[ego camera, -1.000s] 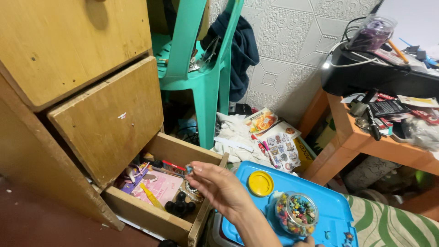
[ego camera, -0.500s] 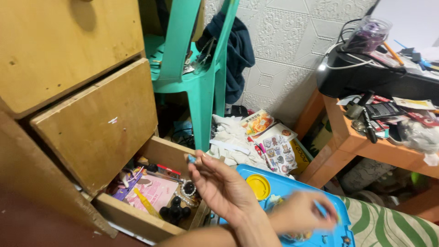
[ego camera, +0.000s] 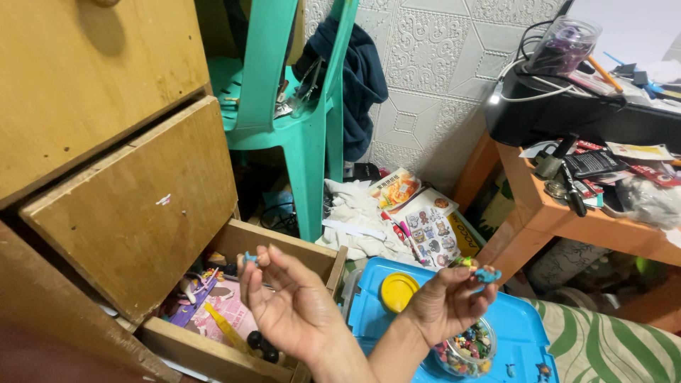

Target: The person picks up small colorful beads from a blue plastic lid and places them into a clear jar. The person then secures the yellow lid onto the jar and places the jar into an open wooden drawer.

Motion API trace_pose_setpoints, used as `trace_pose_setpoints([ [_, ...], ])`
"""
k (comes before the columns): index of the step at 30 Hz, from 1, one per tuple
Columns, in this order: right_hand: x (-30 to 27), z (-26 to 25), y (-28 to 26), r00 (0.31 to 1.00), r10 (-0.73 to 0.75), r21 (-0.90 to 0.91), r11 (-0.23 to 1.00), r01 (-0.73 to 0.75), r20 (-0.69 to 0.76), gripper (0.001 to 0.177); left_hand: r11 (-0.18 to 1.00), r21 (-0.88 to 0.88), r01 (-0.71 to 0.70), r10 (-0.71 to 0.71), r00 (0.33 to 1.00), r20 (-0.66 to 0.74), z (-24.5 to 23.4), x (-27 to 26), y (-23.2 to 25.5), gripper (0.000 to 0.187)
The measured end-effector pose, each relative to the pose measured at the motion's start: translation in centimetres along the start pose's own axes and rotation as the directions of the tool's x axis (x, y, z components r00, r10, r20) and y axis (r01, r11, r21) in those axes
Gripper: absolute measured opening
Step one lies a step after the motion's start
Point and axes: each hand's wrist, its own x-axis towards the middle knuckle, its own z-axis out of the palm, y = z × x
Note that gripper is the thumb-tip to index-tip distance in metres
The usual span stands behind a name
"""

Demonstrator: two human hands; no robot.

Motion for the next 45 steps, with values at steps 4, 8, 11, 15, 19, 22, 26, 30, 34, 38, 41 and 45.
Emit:
trace_pose_setpoints([
  [4, 0.0, -0.2, -0.2, 0.999, -0.031, 0.053, 0.998, 0.03, 0.023, 0.016, 1.0, -0.016, -0.005, 0.005, 1.0, -0.01, -0.4, -0.7, 0.8, 0.016],
  [8, -0.5, -0.4, -0.9, 0.996, -0.073, 0.119, 0.991, 0.066, 0.055, 0.016, 0.998, -0.052, -0.033, 0.033, 0.999, -0.008, -0.6, -1.3, 1.1, 0.013],
  [11, -1.0, -0.6, -1.3, 0.991, -0.106, 0.166, 0.982, 0.092, 0.081, 0.016, 0.9, 0.032, -0.434, 0.435, 0.901, -0.006, 0.1, -3.3, 2.2, 0.019],
  [15, -1.9, -0.6, -2.4, 0.981, -0.152, 0.239, 0.963, 0.12, 0.118, 0.016, 0.164, 0.402, -0.901, 0.975, 0.211, 0.075, 4.0, -10.6, 6.8, 0.025],
  [19, -2.7, -0.9, -3.0, 0.967, -0.196, 0.333, 0.934, 0.134, 0.162, 0.016, -0.051, 0.586, -0.809, 0.988, 0.043, 0.145, 7.6, -7.8, 3.8, 0.036],
  [22, -4.0, -1.1, -4.4, 0.948, -0.25, 0.43, 0.891, 0.147, 0.195, 0.016, 0.166, 0.469, -0.868, 0.899, 0.329, 0.29, 6.1, -7.0, 3.4, 0.035],
  [26, -6.0, -1.4, -7.2, 0.922, -0.334, 0.547, 0.818, 0.179, 0.197, 0.023, 0.668, -0.497, -0.554, 0.699, 0.696, 0.165, 1.3, -7.9, 10.9, 0.024],
  [30, -7.4, -3.4, -9.4, 0.912, -0.383, 0.563, 0.79, 0.242, 0.145, 0.025, 0.586, -0.514, -0.626, 0.783, 0.6, 0.163, -1.9, -10.4, 12.4, 0.022],
  [34, -8.6, -6.0, -11.4, 0.913, -0.404, 0.563, 0.766, 0.309, 0.049, 0.038, 0.581, -0.433, -0.689, 0.8, 0.581, 0.15, -3.2, -13.6, 13.5, 0.018],
  [38, -9.7, -8.0, -13.2, 0.869, -0.491, 0.479, 0.751, 0.455, -0.055, 0.023, 0.6, -0.425, -0.678, 0.795, 0.565, 0.221, -4.2, -16.1, 14.3, 0.02],
  [41, -10.2, -8.8, -14.0, 0.866, -0.498, 0.459, 0.76, 0.461, -0.044, 0.018, 0.629, -0.388, -0.674, 0.777, 0.569, 0.271, -4.5, -16.9, 14.4, 0.018],
  [45, -10.6, -9.0, -14.5, 0.867, -0.495, 0.461, 0.758, 0.462, -0.055, 0.02, 0.64, -0.342, -0.688, 0.768, 0.585, 0.26, -4.2, -16.2, 14.1, 0.018],
])
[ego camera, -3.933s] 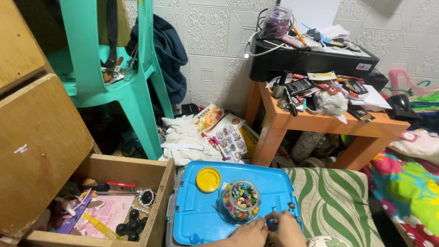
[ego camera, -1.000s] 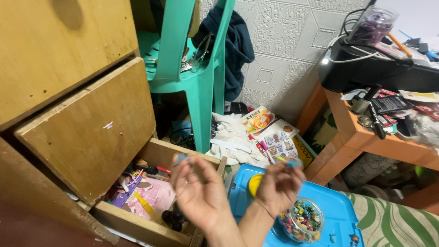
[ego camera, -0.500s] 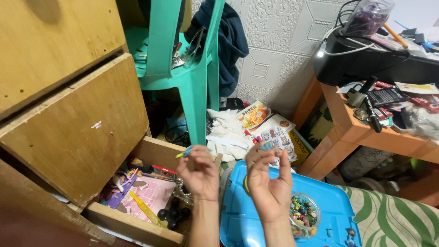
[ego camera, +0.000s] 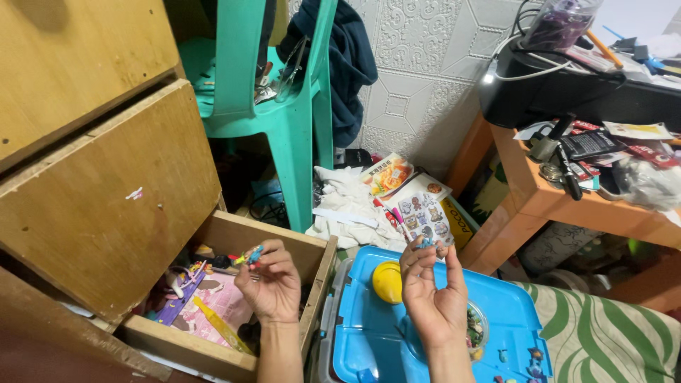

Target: The person picks up small colorful beads from a blue plastic lid and places them into a clear jar. The person then secures the yellow lid onto the jar and places the jar into an open wooden drawer.

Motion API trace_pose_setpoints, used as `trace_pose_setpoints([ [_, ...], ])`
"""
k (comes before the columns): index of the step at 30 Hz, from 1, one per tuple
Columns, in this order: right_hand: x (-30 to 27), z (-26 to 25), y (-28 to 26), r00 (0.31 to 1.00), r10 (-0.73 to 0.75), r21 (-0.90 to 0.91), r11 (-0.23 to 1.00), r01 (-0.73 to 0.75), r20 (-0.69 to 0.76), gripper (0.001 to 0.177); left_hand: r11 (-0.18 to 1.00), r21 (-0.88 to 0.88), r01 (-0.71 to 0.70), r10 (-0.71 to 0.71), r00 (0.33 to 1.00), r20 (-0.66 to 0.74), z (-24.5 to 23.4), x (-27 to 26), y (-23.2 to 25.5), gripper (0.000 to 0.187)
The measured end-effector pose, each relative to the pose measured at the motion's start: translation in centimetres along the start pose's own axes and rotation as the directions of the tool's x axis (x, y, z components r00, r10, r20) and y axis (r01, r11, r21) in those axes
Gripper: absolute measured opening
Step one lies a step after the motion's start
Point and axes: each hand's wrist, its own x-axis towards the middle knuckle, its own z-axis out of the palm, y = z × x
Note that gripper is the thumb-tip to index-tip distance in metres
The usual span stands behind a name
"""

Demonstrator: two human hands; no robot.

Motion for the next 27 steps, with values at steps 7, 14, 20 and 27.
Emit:
trace_pose_setpoints([
  [7, -1.3, 1.8, -2.2, 0.984, -0.18, -0.451, 0.877, 0.165, 0.011, 0.018, 0.876, 0.333, 0.348, -0.332, 0.937, -0.105, 1.6, 2.7, -4.4, 0.014],
  [14, -4.3, 4.4, -5.5, 0.863, -0.493, -0.907, 0.307, 0.289, 0.108, 0.027, -0.171, 0.697, 0.696, -0.609, 0.481, -0.631, 5.5, 9.3, -11.3, 0.023],
  [20, -7.1, 5.2, -8.7, 0.86, -0.492, -0.972, 0.101, 0.214, 0.138, 0.033, -0.679, 0.547, 0.49, -0.566, 0.124, -0.815, 5.1, 10.5, -15.8, 0.027],
  [27, -9.6, 4.5, -12.4, 0.833, -0.553, -0.948, 0.256, 0.187, 0.016, 0.031, -0.66, 0.469, 0.587, -0.492, 0.134, -0.86, 2.8, 6.7, -16.1, 0.025],
])
